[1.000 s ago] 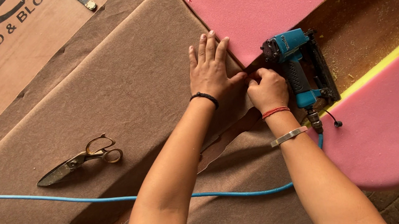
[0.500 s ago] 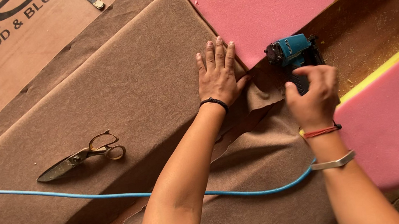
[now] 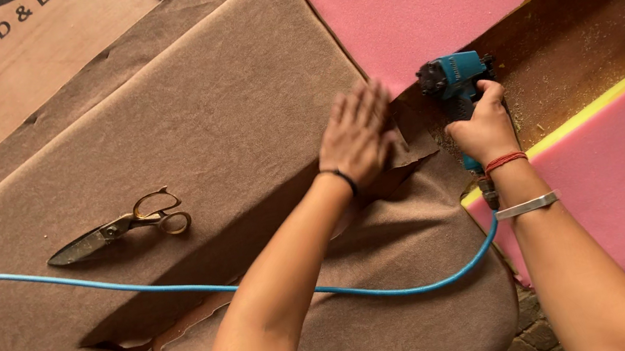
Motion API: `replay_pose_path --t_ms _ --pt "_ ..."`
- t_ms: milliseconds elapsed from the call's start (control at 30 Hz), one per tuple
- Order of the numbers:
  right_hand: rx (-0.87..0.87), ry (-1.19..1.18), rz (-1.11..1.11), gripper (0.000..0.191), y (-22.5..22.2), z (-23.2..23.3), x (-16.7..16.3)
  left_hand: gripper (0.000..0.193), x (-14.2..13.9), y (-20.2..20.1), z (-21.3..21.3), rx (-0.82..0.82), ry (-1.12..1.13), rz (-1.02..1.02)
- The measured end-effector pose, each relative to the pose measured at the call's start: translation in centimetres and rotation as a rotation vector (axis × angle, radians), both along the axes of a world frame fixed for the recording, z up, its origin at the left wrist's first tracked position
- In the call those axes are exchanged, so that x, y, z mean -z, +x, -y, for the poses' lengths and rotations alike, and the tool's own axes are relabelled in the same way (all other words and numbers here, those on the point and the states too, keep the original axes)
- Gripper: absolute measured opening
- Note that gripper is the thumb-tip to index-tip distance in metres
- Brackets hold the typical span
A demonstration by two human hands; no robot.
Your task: The person cuts brown fabric with shears, then uses a pneumatic stapler to fasten the fabric over a foam-covered plywood panel, pulling the fabric taut and stapling along the cutout edges. They reload staples from a green container, adjust the air hose, and finally gather the fabric pieces on the work table.
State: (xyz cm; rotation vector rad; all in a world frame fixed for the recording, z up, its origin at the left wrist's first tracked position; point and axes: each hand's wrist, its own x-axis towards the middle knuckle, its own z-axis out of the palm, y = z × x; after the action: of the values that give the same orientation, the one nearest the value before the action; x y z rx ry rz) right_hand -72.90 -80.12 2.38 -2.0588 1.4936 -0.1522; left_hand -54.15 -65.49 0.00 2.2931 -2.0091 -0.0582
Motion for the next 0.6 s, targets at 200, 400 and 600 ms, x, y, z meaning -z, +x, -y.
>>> replay_pose_path --t_ms 200,400,600 --pt "-0.042 0.26 -0.04 0.038 -0.3 -1.8 -6.0 0.08 1.9 -3.7 -3.1 0.076 0.023 -0.425" --pt "-0.044 0.588 0.323 0.013 1.2 -4.2 -7.0 0.079 2.1 -3.8 -2.2 0.082 0.105 -0.426" --pt "-0.084 0.56 0.216 0.013 3.0 -4.0 -5.8 0.083 1.8 -3.2 -2.0 0.117 0.145 -0.405"
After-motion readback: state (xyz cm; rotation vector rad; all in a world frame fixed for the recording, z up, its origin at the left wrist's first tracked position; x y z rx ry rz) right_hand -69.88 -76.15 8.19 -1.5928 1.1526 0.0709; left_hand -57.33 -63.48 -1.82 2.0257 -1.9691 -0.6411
